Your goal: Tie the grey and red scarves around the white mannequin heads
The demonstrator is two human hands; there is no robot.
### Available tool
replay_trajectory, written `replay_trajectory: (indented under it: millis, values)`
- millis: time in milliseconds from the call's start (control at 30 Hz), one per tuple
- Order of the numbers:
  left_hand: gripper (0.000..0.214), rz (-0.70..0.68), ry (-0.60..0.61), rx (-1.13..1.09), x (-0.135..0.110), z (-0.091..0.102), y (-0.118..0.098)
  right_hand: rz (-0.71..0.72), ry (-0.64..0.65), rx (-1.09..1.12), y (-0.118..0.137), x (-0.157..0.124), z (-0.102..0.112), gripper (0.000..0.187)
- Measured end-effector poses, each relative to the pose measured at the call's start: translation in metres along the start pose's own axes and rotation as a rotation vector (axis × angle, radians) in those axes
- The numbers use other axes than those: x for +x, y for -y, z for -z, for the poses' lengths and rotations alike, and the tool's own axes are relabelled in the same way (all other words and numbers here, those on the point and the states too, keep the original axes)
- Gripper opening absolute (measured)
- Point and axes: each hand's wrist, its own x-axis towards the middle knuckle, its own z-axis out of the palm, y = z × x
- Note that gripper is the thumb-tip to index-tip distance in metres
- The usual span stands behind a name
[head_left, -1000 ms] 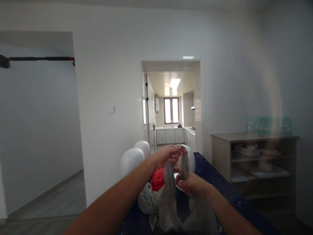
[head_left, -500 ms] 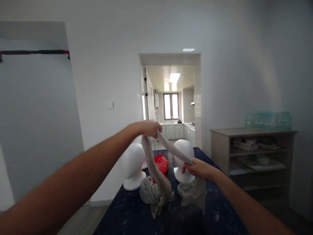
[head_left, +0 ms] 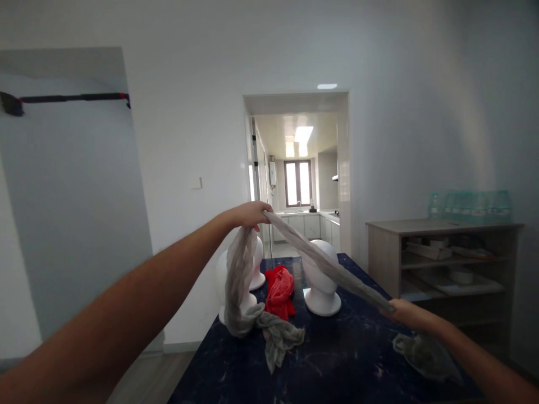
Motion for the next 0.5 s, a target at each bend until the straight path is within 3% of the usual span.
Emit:
replay_trajectory:
  millis: [67, 167, 200, 267, 333, 433, 500]
  values:
    - [0.016, 0.011, 0.031, -0.050, 0.003, -0.005, -0.013, 0.013, 0.105, -0.114, 0.010, -0.003, -0.005, 0.026]
    - [0.017, 0.032, 0.051, -0.066, 0.008, -0.016, -0.040, 0.127, 0.194, -0.059, 0.068, -0.010, -0.021, 0.046]
    - [0.016, 0.038, 0.056, -0.070, 0.010, -0.021, -0.049, 0.224, 0.163, 0.069, 0.097, -0.012, -0.030, 0.058]
    - [0.011, 0.044, 0.062, -0.114, 0.013, -0.032, -0.069, 0.388, -0.052, 0.302, 0.159, -0.012, -0.053, 0.075]
    - [0.007, 0.049, 0.062, -0.234, 0.017, -0.046, -0.088, 0.506, -0.145, 0.455, 0.218, -0.005, -0.084, 0.086]
    - [0.013, 0.067, 0.010, -0.494, 0.021, -0.059, -0.113, 0.364, -0.171, 0.670, 0.277, 0.017, -0.128, 0.070]
    - [0.019, 0.047, -0.061, -0.622, 0.022, -0.055, -0.124, 0.346, -0.034, 0.799, 0.290, 0.031, -0.143, 0.046]
